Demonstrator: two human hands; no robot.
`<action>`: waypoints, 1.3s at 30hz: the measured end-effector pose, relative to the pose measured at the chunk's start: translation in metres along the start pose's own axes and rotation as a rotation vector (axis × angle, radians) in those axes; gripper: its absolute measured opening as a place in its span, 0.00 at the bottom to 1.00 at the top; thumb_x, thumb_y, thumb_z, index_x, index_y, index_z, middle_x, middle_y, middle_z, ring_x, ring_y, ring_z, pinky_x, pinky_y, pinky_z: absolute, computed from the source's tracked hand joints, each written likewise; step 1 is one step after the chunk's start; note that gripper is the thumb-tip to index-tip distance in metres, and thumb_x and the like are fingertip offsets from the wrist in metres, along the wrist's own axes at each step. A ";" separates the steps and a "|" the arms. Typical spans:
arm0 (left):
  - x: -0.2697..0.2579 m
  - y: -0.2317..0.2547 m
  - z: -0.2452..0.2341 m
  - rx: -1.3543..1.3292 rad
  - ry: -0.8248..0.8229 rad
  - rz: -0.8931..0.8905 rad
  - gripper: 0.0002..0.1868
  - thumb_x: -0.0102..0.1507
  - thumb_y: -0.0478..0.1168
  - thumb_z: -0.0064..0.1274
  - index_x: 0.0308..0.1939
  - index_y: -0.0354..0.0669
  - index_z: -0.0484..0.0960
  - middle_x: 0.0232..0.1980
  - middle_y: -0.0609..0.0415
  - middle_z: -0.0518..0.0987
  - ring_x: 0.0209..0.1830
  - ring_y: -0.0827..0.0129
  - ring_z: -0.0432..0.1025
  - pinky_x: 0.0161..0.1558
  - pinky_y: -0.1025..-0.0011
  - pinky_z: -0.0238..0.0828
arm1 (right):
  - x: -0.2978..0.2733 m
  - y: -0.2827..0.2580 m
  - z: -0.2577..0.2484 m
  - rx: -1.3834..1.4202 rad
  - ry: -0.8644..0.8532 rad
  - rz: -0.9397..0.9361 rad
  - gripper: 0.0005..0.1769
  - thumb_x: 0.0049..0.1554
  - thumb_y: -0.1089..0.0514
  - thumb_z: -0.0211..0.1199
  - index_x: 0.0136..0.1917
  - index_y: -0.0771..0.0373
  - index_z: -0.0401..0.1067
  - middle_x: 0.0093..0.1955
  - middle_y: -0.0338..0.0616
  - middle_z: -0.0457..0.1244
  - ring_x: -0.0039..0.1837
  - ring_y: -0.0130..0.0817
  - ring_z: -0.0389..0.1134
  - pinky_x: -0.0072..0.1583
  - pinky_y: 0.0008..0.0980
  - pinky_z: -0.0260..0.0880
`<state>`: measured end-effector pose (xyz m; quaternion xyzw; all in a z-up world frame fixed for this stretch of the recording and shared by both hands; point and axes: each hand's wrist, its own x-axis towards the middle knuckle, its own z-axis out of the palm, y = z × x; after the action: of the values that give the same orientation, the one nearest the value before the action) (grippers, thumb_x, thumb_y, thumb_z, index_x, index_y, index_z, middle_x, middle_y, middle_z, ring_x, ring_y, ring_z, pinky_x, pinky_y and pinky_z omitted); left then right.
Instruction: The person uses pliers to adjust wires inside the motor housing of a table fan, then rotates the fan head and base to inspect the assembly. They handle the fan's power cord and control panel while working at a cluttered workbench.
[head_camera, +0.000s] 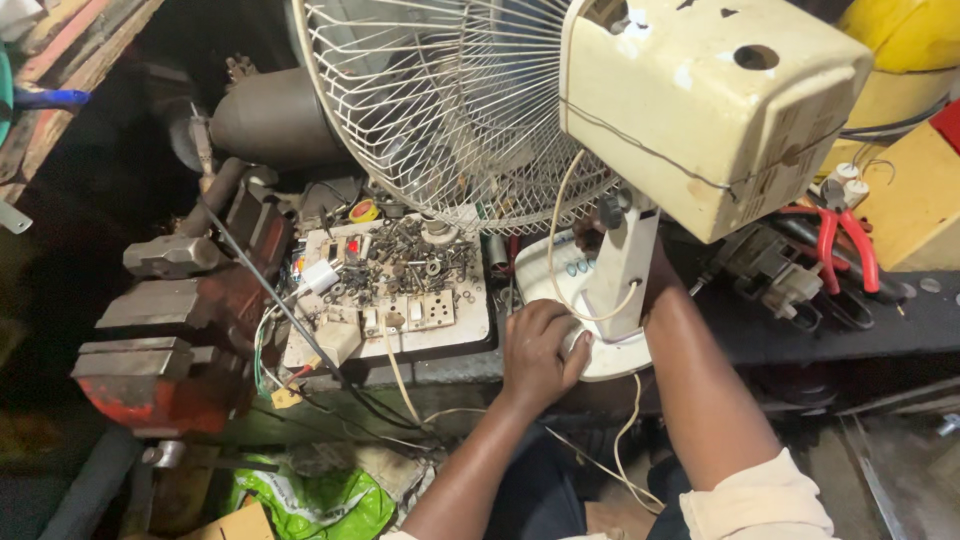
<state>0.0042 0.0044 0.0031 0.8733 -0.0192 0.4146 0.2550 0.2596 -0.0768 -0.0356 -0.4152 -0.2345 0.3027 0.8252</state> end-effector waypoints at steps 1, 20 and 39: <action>0.003 0.001 0.000 -0.002 -0.009 -0.010 0.13 0.59 0.43 0.63 0.43 0.39 0.83 0.50 0.48 0.79 0.58 0.54 0.71 0.59 0.53 0.62 | -0.006 -0.004 0.005 -0.019 -0.012 -0.021 0.13 0.63 0.51 0.58 0.47 0.64 0.72 0.48 0.50 0.68 0.49 0.40 0.71 0.52 0.36 0.72; 0.037 0.024 0.031 0.013 -0.100 -0.204 0.41 0.55 0.59 0.68 0.58 0.31 0.72 0.51 0.38 0.77 0.53 0.44 0.72 0.58 0.49 0.62 | -0.024 0.004 0.006 -0.066 0.164 -0.087 0.21 0.60 0.46 0.58 0.54 0.66 0.74 0.45 0.47 0.68 0.43 0.34 0.70 0.44 0.33 0.72; 0.032 0.020 0.042 0.095 -0.135 -0.208 0.55 0.55 0.62 0.67 0.71 0.24 0.62 0.65 0.29 0.72 0.64 0.39 0.68 0.64 0.48 0.60 | -0.058 0.005 0.020 -0.150 0.262 -0.149 0.20 0.67 0.51 0.55 0.59 0.70 0.76 0.51 0.45 0.70 0.50 0.28 0.70 0.51 0.27 0.69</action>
<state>0.0501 -0.0267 0.0135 0.9076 0.0742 0.3266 0.2533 0.2045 -0.1035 -0.0362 -0.4932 -0.1769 0.1656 0.8355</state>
